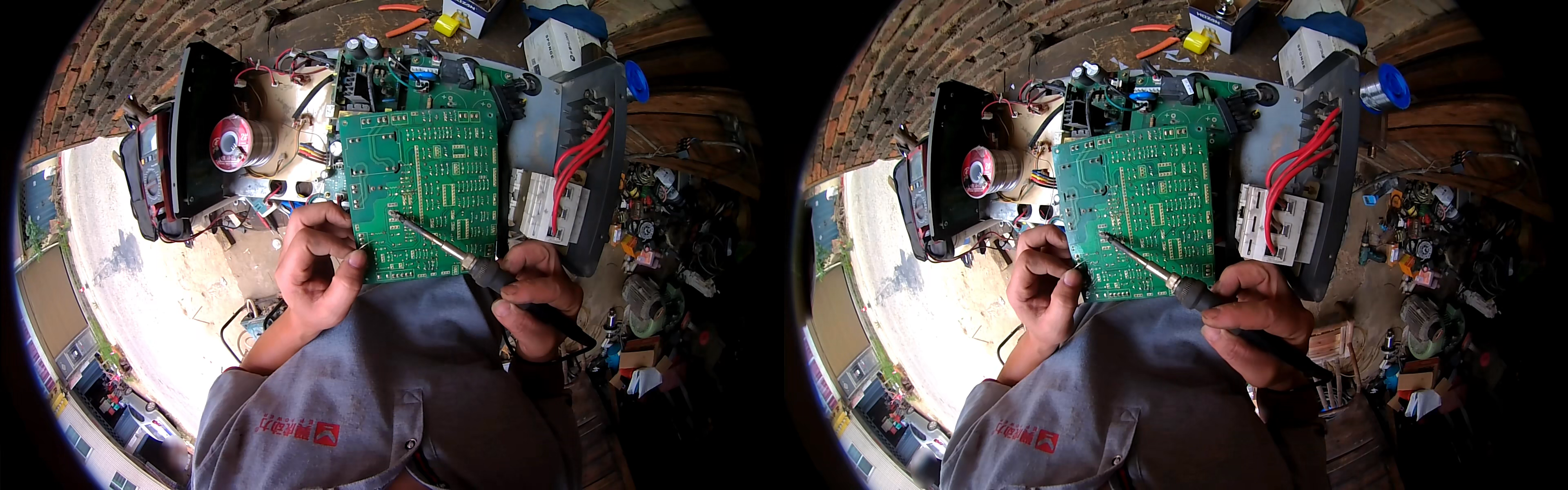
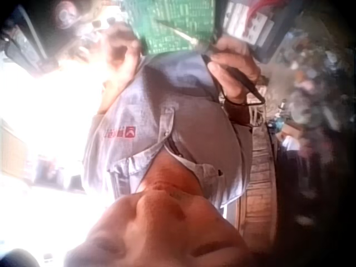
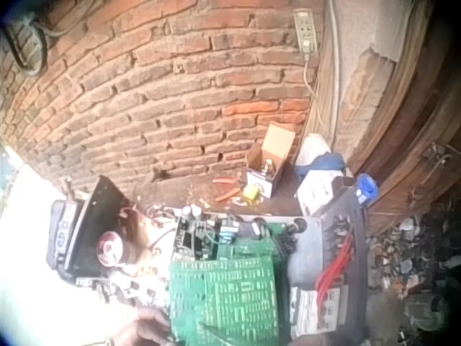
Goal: The person uses a multimeter to test a green circuit board, then sets it down and uses a soldering iron to apply solder to multiple points on the board. The person works at a cluttered workbench in a workshop.
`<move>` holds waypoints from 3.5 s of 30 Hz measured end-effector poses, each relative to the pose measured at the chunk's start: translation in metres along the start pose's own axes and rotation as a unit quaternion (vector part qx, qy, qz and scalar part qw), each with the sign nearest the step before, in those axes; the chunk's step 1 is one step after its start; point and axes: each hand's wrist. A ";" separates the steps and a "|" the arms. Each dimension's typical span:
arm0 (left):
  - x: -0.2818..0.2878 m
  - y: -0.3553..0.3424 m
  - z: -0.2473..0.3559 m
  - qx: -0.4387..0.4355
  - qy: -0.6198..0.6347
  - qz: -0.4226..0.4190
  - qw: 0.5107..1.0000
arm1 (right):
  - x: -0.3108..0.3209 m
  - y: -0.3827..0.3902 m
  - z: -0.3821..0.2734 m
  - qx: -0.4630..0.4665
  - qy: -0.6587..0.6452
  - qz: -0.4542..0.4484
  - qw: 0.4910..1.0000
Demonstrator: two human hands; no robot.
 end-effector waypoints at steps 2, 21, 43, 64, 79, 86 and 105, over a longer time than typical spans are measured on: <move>0.000 0.000 0.000 -0.002 -0.003 0.000 1.000 | 0.000 0.000 0.000 0.000 0.001 0.001 1.000; -0.001 0.000 0.005 0.023 0.006 0.027 0.999 | 0.015 0.011 -0.011 0.142 -0.037 0.000 0.989; -0.022 0.020 0.010 0.021 0.055 0.174 0.983 | 0.053 -0.015 -0.045 0.192 0.209 -0.095 0.954; -0.002 0.020 0.010 0.098 0.150 0.072 0.981 | -0.011 0.010 0.014 0.144 0.152 0.021 0.978; 0.000 -0.005 0.001 0.133 0.325 -0.023 0.936 | -0.028 0.001 0.018 0.147 0.114 0.052 0.981; -0.002 -0.006 0.004 0.153 0.337 -0.013 0.929 | -0.023 -0.001 0.015 0.135 0.117 0.030 0.984; 0.000 -0.001 -0.004 0.132 0.306 -0.027 0.942 | -0.050 0.009 0.014 0.142 0.281 0.073 0.946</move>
Point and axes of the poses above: each hand's wrist, its own y-axis away from the middle knuckle, its own x-axis out of the back of the hand, z = x × y, and after that the axes turned 11 degrees about -z, right-handed
